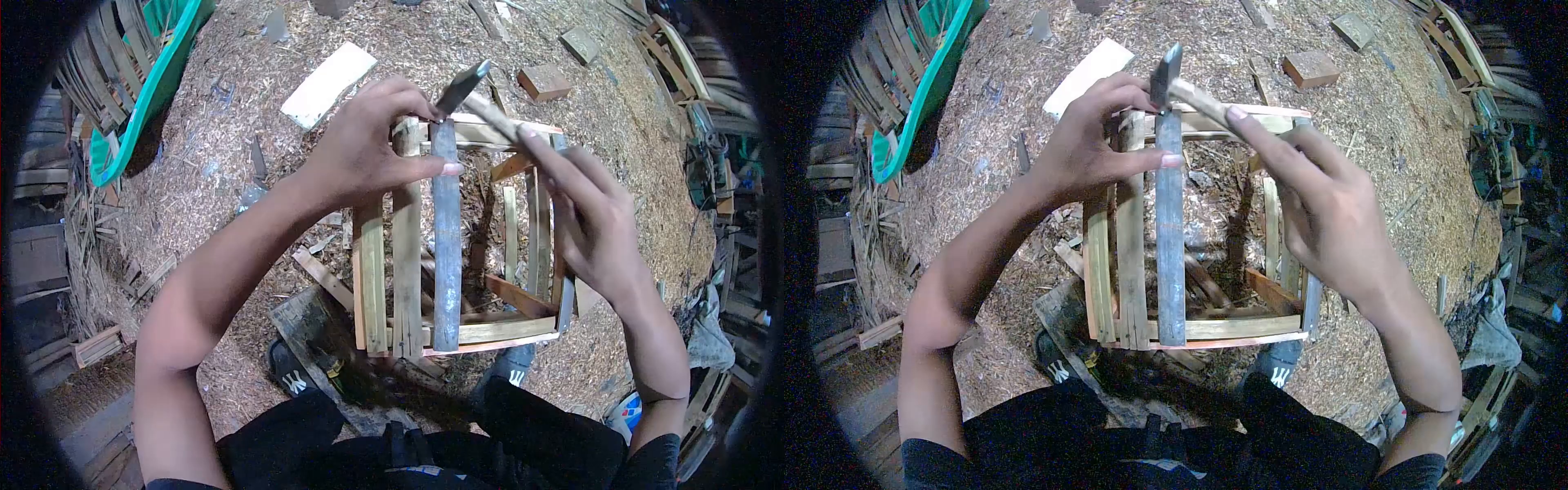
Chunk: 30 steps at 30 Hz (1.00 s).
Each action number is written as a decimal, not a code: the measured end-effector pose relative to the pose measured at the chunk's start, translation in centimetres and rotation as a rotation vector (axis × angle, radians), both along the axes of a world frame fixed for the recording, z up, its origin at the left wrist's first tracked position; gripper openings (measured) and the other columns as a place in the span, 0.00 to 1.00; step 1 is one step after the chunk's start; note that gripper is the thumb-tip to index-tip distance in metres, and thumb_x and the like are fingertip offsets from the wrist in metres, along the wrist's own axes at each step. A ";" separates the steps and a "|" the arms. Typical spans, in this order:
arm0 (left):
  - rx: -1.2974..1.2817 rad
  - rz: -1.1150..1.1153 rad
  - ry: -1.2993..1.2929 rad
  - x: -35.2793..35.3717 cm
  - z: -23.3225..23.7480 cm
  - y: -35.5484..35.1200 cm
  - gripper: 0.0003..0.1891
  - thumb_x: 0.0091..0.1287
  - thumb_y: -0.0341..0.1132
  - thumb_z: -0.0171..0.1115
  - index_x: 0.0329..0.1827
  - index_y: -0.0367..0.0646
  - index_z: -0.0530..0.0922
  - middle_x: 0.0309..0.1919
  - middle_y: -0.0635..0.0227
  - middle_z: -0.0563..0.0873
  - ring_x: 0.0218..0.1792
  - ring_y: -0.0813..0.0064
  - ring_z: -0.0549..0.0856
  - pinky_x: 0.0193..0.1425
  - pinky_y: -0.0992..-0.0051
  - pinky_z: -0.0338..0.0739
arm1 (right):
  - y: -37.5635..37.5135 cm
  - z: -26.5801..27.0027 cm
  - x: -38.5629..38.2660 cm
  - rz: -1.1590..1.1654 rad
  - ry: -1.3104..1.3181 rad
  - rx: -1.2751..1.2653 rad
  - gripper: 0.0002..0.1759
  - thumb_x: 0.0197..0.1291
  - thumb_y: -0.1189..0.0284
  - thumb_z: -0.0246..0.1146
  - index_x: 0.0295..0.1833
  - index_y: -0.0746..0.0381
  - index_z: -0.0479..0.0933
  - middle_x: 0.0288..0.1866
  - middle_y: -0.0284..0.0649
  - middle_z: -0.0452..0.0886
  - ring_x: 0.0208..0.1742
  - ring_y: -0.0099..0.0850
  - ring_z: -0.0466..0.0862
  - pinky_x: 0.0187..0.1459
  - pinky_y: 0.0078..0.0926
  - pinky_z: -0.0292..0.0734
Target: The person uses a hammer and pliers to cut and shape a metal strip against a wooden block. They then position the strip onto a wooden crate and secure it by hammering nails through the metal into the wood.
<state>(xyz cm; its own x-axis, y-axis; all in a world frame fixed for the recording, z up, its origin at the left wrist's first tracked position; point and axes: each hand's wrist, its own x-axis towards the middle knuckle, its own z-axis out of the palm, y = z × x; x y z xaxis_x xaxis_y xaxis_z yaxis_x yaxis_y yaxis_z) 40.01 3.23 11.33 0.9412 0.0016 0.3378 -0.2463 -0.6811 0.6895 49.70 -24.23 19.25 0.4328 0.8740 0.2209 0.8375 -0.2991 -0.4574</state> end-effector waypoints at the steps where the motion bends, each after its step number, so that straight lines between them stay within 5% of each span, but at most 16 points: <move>1: -0.003 0.006 -0.013 -0.1 0.0 0.0 0.28 0.52 0.41 0.88 0.52 0.39 0.83 0.52 0.61 0.85 0.57 0.64 0.84 0.62 0.65 0.81 | 0.0 -0.1 0.0 0.002 0.002 -0.001 0.46 0.53 0.94 0.60 0.78 0.50 0.77 0.41 0.43 0.79 0.34 0.37 0.82 0.36 0.39 0.80; 3: 0.003 0.013 0.010 -0.2 0.0 0.0 0.28 0.52 0.41 0.88 0.52 0.39 0.84 0.52 0.61 0.85 0.57 0.64 0.84 0.63 0.65 0.81 | 0.1 -0.2 0.0 0.069 -0.106 0.155 0.47 0.52 0.94 0.60 0.78 0.49 0.77 0.41 0.42 0.79 0.34 0.36 0.82 0.35 0.38 0.80; 6: 0.007 0.010 0.057 0.0 0.5 0.0 0.27 0.53 0.41 0.88 0.51 0.39 0.84 0.52 0.61 0.84 0.57 0.64 0.84 0.63 0.64 0.80 | 0.1 -0.2 -0.5 0.016 -0.078 -0.105 0.48 0.51 0.95 0.61 0.78 0.49 0.77 0.41 0.42 0.80 0.33 0.36 0.82 0.34 0.38 0.81; 9: 0.006 0.013 0.041 0.1 0.3 -0.1 0.26 0.54 0.40 0.87 0.50 0.39 0.84 0.51 0.62 0.84 0.57 0.63 0.84 0.63 0.63 0.80 | -0.1 -0.5 -0.1 0.037 -0.059 0.065 0.48 0.52 0.94 0.61 0.78 0.46 0.76 0.42 0.43 0.81 0.34 0.38 0.84 0.35 0.39 0.82; 17: -0.021 0.013 -0.054 0.2 -0.2 0.0 0.26 0.54 0.49 0.86 0.46 0.41 0.85 0.44 0.64 0.83 0.52 0.64 0.84 0.56 0.61 0.81 | 0.1 -0.6 0.1 0.014 -0.066 -0.027 0.48 0.51 0.95 0.61 0.78 0.47 0.76 0.42 0.46 0.81 0.36 0.39 0.85 0.37 0.40 0.83; 19: 0.004 0.012 0.006 0.0 0.4 -0.3 0.26 0.54 0.40 0.87 0.50 0.39 0.84 0.48 0.62 0.84 0.56 0.65 0.84 0.62 0.65 0.80 | 0.3 -0.7 0.1 0.082 -0.093 0.220 0.49 0.52 0.92 0.62 0.78 0.43 0.76 0.45 0.44 0.82 0.36 0.39 0.86 0.37 0.40 0.83; 23: -0.017 0.000 0.080 0.3 0.4 0.0 0.26 0.54 0.39 0.87 0.51 0.39 0.84 0.49 0.62 0.84 0.56 0.67 0.84 0.62 0.66 0.80 | -0.2 -0.3 -0.3 0.010 -0.077 -0.116 0.49 0.51 0.93 0.62 0.79 0.48 0.75 0.44 0.43 0.81 0.34 0.36 0.83 0.34 0.38 0.82; 27: 0.009 0.020 0.076 0.0 0.4 -0.1 0.26 0.54 0.39 0.87 0.51 0.38 0.84 0.50 0.62 0.84 0.56 0.67 0.84 0.62 0.67 0.80 | -0.4 -1.2 0.1 0.072 -0.121 0.137 0.48 0.53 0.91 0.62 0.79 0.44 0.74 0.45 0.43 0.82 0.33 0.36 0.84 0.35 0.39 0.84; 30: -0.007 0.014 0.081 0.1 0.4 -0.1 0.25 0.54 0.39 0.87 0.51 0.39 0.84 0.51 0.62 0.84 0.56 0.66 0.85 0.63 0.67 0.80 | -0.4 -0.9 0.1 0.048 -0.113 -0.014 0.48 0.53 0.92 0.62 0.79 0.47 0.75 0.44 0.44 0.81 0.34 0.37 0.84 0.35 0.40 0.83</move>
<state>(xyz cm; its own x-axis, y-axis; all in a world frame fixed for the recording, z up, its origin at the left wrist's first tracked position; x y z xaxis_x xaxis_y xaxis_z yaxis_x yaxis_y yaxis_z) 40.14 3.10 11.71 0.9653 0.0169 0.2605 -0.1801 -0.6790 0.7117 49.78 -24.64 18.38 0.3632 0.8965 0.2537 0.8970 -0.2628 -0.3554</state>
